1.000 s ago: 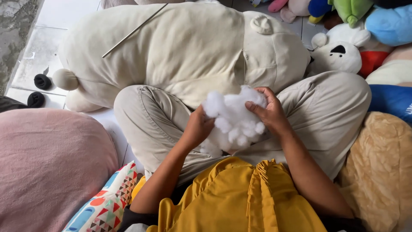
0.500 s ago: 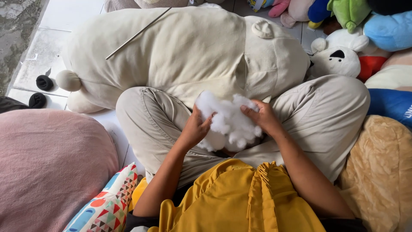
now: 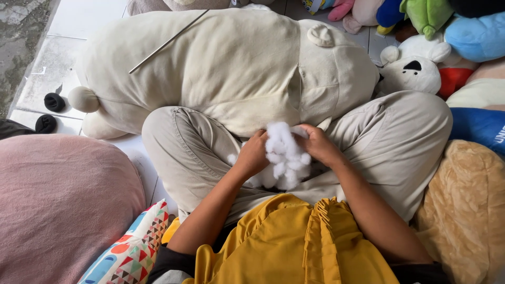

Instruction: Stuffing a large plush bear with white fiberfill by hand and using a small tool to push it into the seam.

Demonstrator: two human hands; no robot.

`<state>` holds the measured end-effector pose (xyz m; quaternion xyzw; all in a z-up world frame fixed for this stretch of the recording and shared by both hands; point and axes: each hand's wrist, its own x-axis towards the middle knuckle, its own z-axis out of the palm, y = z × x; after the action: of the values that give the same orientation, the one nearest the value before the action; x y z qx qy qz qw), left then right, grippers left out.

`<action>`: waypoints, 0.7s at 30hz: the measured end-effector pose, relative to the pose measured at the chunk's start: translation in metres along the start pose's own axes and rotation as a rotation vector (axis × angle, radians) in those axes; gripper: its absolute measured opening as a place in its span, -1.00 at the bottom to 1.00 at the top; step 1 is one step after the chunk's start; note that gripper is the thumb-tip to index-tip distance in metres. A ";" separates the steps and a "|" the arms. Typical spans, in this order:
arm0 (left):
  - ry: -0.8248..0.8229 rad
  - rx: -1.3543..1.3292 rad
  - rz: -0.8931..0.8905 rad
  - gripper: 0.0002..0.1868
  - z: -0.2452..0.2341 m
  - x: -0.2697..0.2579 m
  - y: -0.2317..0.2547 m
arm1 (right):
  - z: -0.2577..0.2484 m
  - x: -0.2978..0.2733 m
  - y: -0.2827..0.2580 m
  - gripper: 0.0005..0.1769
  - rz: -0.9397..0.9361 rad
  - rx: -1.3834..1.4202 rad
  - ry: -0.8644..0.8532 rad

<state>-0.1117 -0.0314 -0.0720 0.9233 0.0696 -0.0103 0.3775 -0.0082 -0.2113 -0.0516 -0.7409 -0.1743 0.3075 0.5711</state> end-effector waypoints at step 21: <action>0.018 -0.099 -0.175 -0.75 -0.001 0.008 -0.013 | -0.040 -0.041 -0.033 -0.67 -0.254 -0.408 -0.032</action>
<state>-0.1057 -0.0201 -0.0811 0.8940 0.1538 -0.0316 0.4196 -0.0096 -0.2565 -0.0029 -0.8081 -0.3337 0.2035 0.4407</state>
